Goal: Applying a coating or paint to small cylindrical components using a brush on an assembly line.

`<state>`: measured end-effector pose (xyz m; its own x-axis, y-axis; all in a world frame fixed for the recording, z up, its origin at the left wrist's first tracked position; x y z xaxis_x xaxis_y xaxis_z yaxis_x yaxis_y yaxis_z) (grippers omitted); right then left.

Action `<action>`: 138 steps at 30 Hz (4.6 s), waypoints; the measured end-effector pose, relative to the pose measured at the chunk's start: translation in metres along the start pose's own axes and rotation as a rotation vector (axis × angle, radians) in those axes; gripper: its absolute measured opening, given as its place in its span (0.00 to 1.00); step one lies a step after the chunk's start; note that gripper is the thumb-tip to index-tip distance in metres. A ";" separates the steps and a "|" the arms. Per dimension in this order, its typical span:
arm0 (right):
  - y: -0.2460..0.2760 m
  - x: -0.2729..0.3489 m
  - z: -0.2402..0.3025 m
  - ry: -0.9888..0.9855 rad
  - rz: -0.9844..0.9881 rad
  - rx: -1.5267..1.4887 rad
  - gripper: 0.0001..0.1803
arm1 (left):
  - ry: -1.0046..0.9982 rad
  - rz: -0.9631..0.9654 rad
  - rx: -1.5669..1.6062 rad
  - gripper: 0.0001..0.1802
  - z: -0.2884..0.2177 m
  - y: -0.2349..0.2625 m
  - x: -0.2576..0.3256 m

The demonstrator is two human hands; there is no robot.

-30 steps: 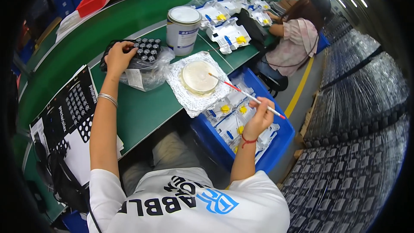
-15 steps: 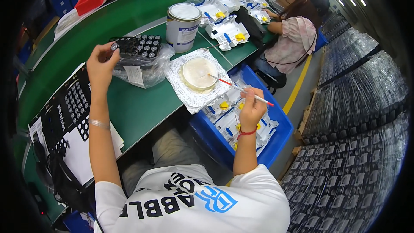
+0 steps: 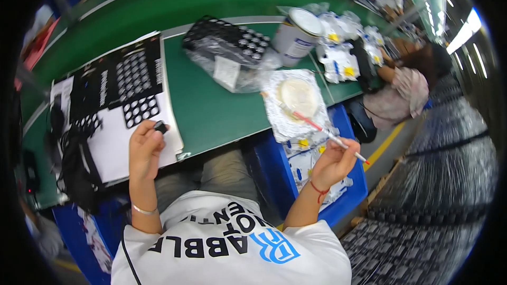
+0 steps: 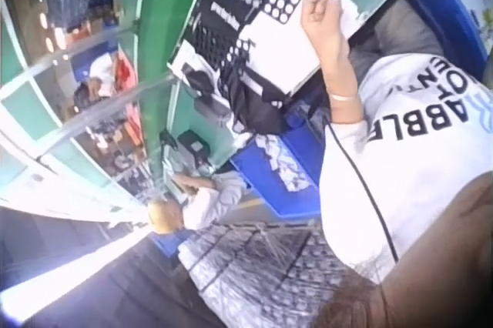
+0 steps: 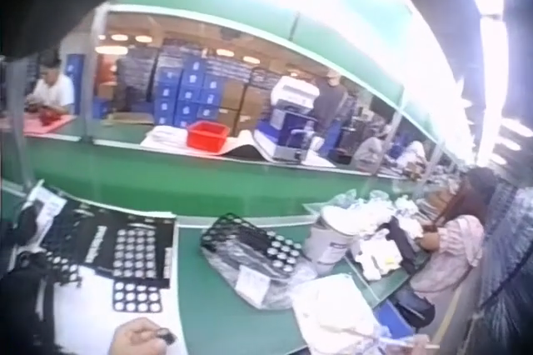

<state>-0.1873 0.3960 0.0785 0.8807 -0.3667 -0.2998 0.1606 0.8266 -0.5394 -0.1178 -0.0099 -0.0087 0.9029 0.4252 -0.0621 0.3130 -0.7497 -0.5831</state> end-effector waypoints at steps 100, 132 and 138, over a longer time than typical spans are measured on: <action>-0.070 0.039 -0.068 -0.156 0.244 -0.052 0.12 | -0.355 -0.350 -1.559 0.10 -0.061 0.042 -0.059; 0.023 -0.003 0.001 0.129 -0.126 0.107 0.14 | -0.978 0.306 -1.364 0.11 -0.004 -0.178 -0.171; 0.049 -0.001 0.023 0.195 -0.199 0.230 0.15 | -0.528 0.462 -1.533 0.23 0.049 -0.169 -0.234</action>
<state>-0.1699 0.4472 0.0705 0.7241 -0.5860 -0.3637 0.4358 0.7975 -0.4172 -0.3961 0.0425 0.0645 0.9034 -0.0824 -0.4208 0.3332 -0.4827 0.8099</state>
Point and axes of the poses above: each hand's wrist, its own x-axis away from the middle knuckle, its own y-axis out of the back of the hand, z = x × y, the point moved 10 cm from there along -x, towards the middle knuckle, and after that the axes turned 12 degrees about -y, right-handed, at the moved point
